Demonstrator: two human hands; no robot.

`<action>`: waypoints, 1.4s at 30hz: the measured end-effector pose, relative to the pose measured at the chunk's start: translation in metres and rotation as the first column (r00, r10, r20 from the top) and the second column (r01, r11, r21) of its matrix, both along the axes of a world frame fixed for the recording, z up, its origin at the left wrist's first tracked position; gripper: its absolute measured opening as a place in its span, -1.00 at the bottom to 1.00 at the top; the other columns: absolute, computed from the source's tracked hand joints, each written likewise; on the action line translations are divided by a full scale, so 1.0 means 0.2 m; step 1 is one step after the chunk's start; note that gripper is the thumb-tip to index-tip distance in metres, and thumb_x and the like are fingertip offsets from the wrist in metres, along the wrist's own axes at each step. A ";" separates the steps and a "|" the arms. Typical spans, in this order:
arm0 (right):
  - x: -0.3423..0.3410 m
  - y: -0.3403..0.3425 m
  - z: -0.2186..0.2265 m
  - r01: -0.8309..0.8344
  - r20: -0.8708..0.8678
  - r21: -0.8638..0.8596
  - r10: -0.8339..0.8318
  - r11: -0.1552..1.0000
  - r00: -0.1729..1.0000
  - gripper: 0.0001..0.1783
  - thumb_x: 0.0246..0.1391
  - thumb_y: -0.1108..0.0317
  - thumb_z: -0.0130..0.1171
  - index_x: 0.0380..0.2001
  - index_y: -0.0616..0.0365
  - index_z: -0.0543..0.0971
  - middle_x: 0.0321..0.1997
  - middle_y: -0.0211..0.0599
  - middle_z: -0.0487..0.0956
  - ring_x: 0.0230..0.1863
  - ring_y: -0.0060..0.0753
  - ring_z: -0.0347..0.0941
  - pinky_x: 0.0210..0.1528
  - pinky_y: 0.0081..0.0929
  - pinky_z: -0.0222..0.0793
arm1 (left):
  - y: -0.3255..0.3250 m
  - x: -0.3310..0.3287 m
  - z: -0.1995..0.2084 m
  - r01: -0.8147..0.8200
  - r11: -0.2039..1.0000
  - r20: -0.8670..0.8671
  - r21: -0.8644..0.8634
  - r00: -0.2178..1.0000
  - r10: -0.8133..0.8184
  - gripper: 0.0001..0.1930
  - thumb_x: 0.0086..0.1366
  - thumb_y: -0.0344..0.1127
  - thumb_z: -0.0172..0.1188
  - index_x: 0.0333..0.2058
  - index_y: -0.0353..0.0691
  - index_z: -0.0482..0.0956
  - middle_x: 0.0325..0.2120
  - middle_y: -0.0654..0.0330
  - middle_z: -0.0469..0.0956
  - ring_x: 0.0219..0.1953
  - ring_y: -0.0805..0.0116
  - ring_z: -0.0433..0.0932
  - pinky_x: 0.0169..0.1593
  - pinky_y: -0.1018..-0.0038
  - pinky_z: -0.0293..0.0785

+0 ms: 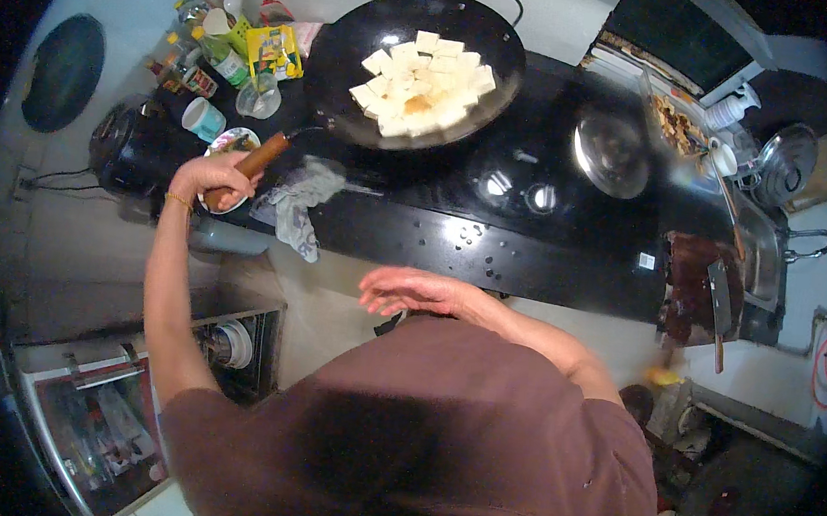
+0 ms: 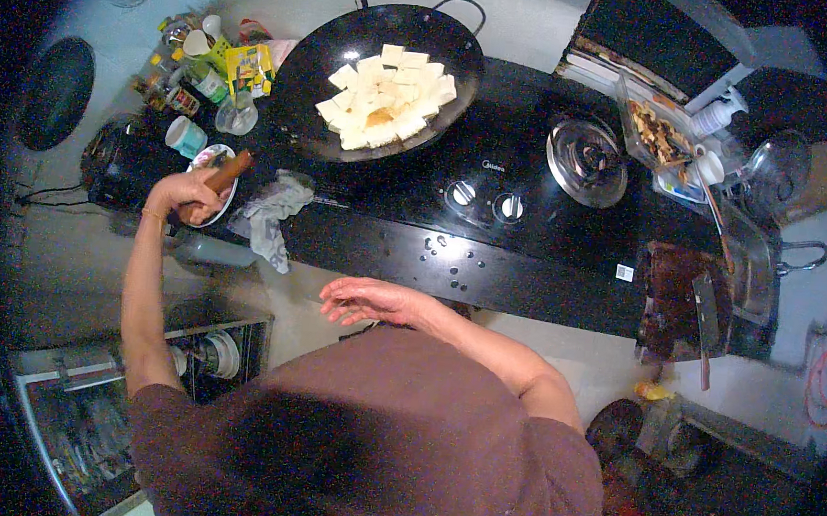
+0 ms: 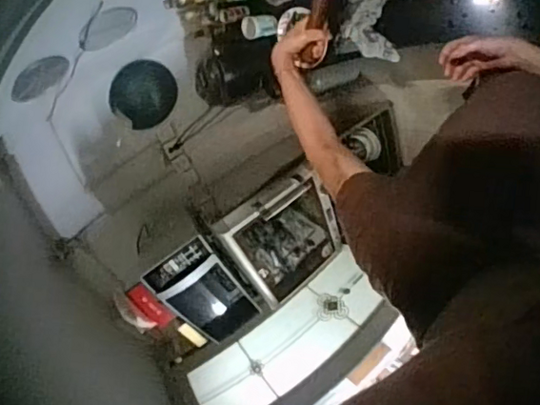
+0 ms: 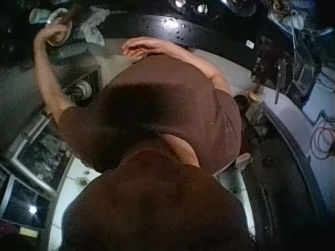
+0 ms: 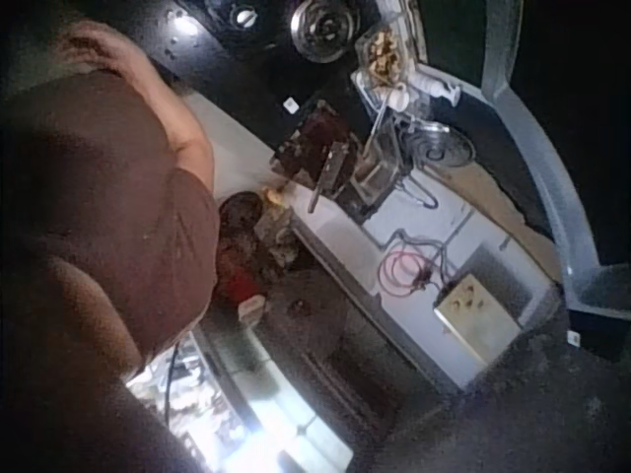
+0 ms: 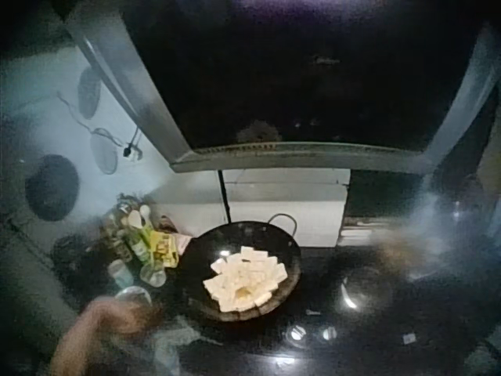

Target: The person is frying slices of tofu in a wok. They use a spatula to flip each piece over on the heated surface.

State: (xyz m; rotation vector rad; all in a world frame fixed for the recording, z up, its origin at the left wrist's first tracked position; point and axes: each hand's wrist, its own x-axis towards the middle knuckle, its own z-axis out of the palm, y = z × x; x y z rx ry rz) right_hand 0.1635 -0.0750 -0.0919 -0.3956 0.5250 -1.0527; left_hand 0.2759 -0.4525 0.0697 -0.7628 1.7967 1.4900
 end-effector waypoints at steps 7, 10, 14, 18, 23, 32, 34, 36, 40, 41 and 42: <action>-0.04 -0.02 0.04 0.060 -0.067 0.016 -0.059 0.998 0.996 -0.65 0.24 0.20 0.04 0.03 0.07 0.42 0.01 -0.31 0.50 0.01 -0.45 0.46 0.01 -0.57 0.41 | -0.31 -0.18 -0.07 0.164 0.923 -0.118 -0.348 0.969 -0.217 -0.62 -0.06 -0.42 0.26 -0.22 -0.27 0.40 -0.65 0.30 0.41 -0.69 0.54 0.43 -0.63 0.54 0.35; -0.05 -0.03 0.06 0.085 -0.085 0.025 -0.083 0.996 0.993 -0.66 0.23 0.20 0.05 0.02 0.07 0.43 0.00 -0.32 0.51 0.01 -0.45 0.45 0.01 -0.56 0.40 | -0.36 -0.24 -0.10 0.147 0.839 -0.110 -0.524 0.965 -0.237 -0.56 -0.10 -0.38 0.27 -0.16 -0.31 0.46 -0.62 0.21 0.47 -0.61 0.38 0.50 -0.48 0.42 0.43; -0.05 -0.05 0.05 0.106 -0.098 0.038 -0.102 0.994 0.990 -0.67 0.22 0.19 0.07 0.00 0.06 0.44 -0.03 -0.35 0.51 -0.01 -0.47 0.45 0.02 -0.56 0.38 | -0.38 -0.31 -0.15 0.136 0.367 -0.047 -0.920 0.894 -0.446 -0.51 -0.14 -0.27 0.30 -0.13 -0.21 0.55 -0.33 0.03 0.59 -0.28 0.00 0.57 -0.17 0.21 0.45; -0.05 -0.05 0.07 0.112 -0.139 0.055 -0.104 0.992 0.985 -0.68 0.22 0.19 0.07 -0.01 0.05 0.44 -0.05 -0.37 0.51 -0.02 -0.47 0.44 0.02 -0.56 0.36 | -0.36 -0.38 -0.19 0.001 0.172 -0.067 -0.985 0.920 -0.386 -0.52 -0.09 -0.24 0.34 -0.10 -0.10 0.57 -0.26 0.02 0.59 -0.20 0.02 0.57 -0.11 0.20 0.49; -0.06 -0.05 0.11 0.134 -0.148 0.059 -0.124 0.989 0.981 -0.69 0.22 0.20 0.07 -0.02 0.05 0.44 -0.05 -0.36 0.52 -0.01 -0.50 0.44 0.01 -0.57 0.36 | -0.44 -0.39 -0.31 -0.004 0.220 -0.094 -0.975 0.912 -0.400 -0.53 -0.08 -0.27 0.34 -0.11 -0.11 0.55 -0.26 0.02 0.59 -0.18 0.01 0.56 -0.09 0.20 0.48; -0.05 -0.03 0.12 0.147 -0.168 0.074 -0.133 0.986 0.977 -0.70 0.23 0.21 0.04 -0.01 0.04 0.43 -0.03 -0.38 0.51 -0.01 -0.53 0.44 0.00 -0.60 0.36 | -0.48 -0.37 -0.45 -0.077 0.220 -0.162 -0.973 0.900 -0.405 -0.51 -0.08 -0.28 0.35 -0.08 -0.11 0.55 -0.23 -0.01 0.59 -0.13 0.00 0.54 -0.06 0.20 0.46; -0.05 -0.02 0.12 0.145 -0.172 0.079 -0.130 0.986 0.976 -0.70 0.23 0.21 0.05 -0.01 0.04 0.43 -0.03 -0.39 0.51 -0.01 -0.53 0.44 0.00 -0.60 0.36 | -0.47 -0.39 -0.43 -0.052 0.247 -0.147 -0.968 0.912 -0.383 -0.52 -0.09 -0.28 0.35 -0.09 -0.10 0.56 -0.25 -0.01 0.59 -0.15 -0.01 0.55 -0.07 0.19 0.46; -0.05 -0.02 0.12 0.146 -0.184 0.074 -0.130 0.987 0.974 -0.70 0.23 0.22 0.05 -0.01 0.03 0.43 -0.04 -0.40 0.51 -0.01 -0.54 0.43 0.00 -0.60 0.35 | -0.45 -0.39 -0.40 -0.061 0.232 -0.151 -0.971 0.907 -0.394 -0.54 -0.08 -0.28 0.35 -0.10 -0.07 0.57 -0.28 0.01 0.60 -0.17 -0.01 0.56 -0.08 0.19 0.47; -0.05 -0.03 0.12 0.136 -0.182 0.072 -0.121 0.988 0.976 -0.68 0.22 0.19 0.07 -0.01 0.02 0.44 -0.05 -0.41 0.51 -0.01 -0.54 0.43 0.00 -0.59 0.34 | -0.48 -0.39 -0.38 -0.046 0.216 -0.132 -0.975 0.905 -0.405 -0.55 -0.07 -0.29 0.34 -0.11 -0.07 0.57 -0.27 0.02 0.60 -0.17 0.01 0.56 -0.09 0.19 0.47; -0.05 -0.03 0.12 0.135 -0.187 0.078 -0.118 0.988 0.975 -0.68 0.21 0.18 0.07 -0.01 0.02 0.44 -0.05 -0.41 0.52 -0.01 -0.54 0.43 0.01 -0.59 0.34 | -0.47 -0.40 -0.36 -0.024 0.221 -0.114 -0.975 0.908 -0.404 -0.55 -0.07 -0.29 0.34 -0.10 -0.07 0.57 -0.26 0.03 0.60 -0.16 0.01 0.56 -0.08 0.19 0.47; -0.05 -0.04 0.12 0.134 -0.192 0.085 -0.116 0.987 0.975 -0.68 0.21 0.17 0.07 -0.01 0.02 0.44 -0.05 -0.41 0.52 -0.01 -0.53 0.43 0.01 -0.59 0.33 | -0.47 -0.41 -0.35 -0.002 0.226 -0.096 -0.974 0.910 -0.402 -0.55 -0.07 -0.29 0.34 -0.10 -0.07 0.57 -0.26 0.03 0.60 -0.16 0.02 0.56 -0.08 0.19 0.47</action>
